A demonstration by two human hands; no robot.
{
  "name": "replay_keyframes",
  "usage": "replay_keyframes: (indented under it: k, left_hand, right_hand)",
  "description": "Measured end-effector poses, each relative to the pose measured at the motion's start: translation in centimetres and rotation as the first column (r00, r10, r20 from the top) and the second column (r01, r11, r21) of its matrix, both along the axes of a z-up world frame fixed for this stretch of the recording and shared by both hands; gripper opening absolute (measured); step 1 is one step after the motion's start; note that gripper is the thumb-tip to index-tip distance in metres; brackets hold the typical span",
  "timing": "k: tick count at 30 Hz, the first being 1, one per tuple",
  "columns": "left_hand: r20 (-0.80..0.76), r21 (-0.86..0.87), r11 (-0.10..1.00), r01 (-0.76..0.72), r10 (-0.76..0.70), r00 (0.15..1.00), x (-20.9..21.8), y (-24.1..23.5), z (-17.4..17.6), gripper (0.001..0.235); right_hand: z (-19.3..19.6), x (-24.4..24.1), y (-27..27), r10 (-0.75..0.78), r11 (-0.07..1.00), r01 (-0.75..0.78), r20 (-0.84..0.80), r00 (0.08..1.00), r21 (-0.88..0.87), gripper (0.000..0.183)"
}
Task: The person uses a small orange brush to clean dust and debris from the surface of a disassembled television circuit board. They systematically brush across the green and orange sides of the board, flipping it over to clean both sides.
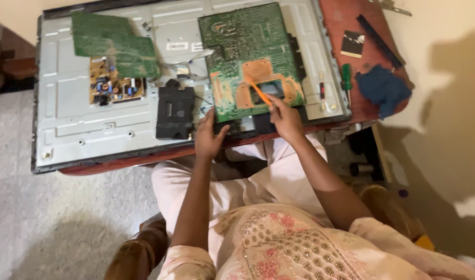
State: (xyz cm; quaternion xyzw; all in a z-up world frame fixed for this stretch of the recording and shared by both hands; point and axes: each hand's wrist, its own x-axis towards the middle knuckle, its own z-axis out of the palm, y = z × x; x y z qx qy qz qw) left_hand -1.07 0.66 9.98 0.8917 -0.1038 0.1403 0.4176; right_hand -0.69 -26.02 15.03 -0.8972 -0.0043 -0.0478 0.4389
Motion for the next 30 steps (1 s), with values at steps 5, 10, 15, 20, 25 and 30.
replay_keyframes:
  k: [5,10,15,20,25,30]
  left_hand:
    - [-0.034,-0.124,0.99,-0.07,0.067,0.997,1.0,-0.2,-3.1,0.047]
    - [-0.111,-0.234,0.967,-0.102,0.078,0.991,2.4,0.1,-6.5,0.043]
    - [-0.191,-0.421,0.906,-0.051,-0.034,0.981,2.8,0.3,-7.2,0.036]
    - [-0.147,-0.432,0.902,-0.018,-0.051,0.988,2.6,0.2,-6.7,0.03]
    - [-0.108,-0.39,0.919,-0.06,0.018,0.994,2.5,0.0,-6.2,0.034]
    - [-0.165,-0.356,0.933,-0.061,0.001,0.986,2.2,0.3,-5.4,0.034]
  right_hand:
    - [-1.1,-2.6,-1.9,-0.126,0.974,0.121,-0.015,0.992,-0.194,0.037]
    - [-1.5,-4.5,2.6,0.111,0.992,-0.116,-0.092,0.99,-0.054,0.036]
    - [-1.3,-2.4,2.1,0.047,0.999,-0.042,0.184,0.982,-0.034,0.042]
    - [-0.8,1.2,-6.4,-0.329,0.933,0.346,0.148,0.933,-0.103,0.04]
    - [-1.0,1.0,-5.7,-0.251,0.939,0.268,0.102,0.963,-0.217,0.039]
    - [-1.4,-0.8,3.7,-0.005,0.957,-0.031,-0.125,0.992,-0.289,0.039]
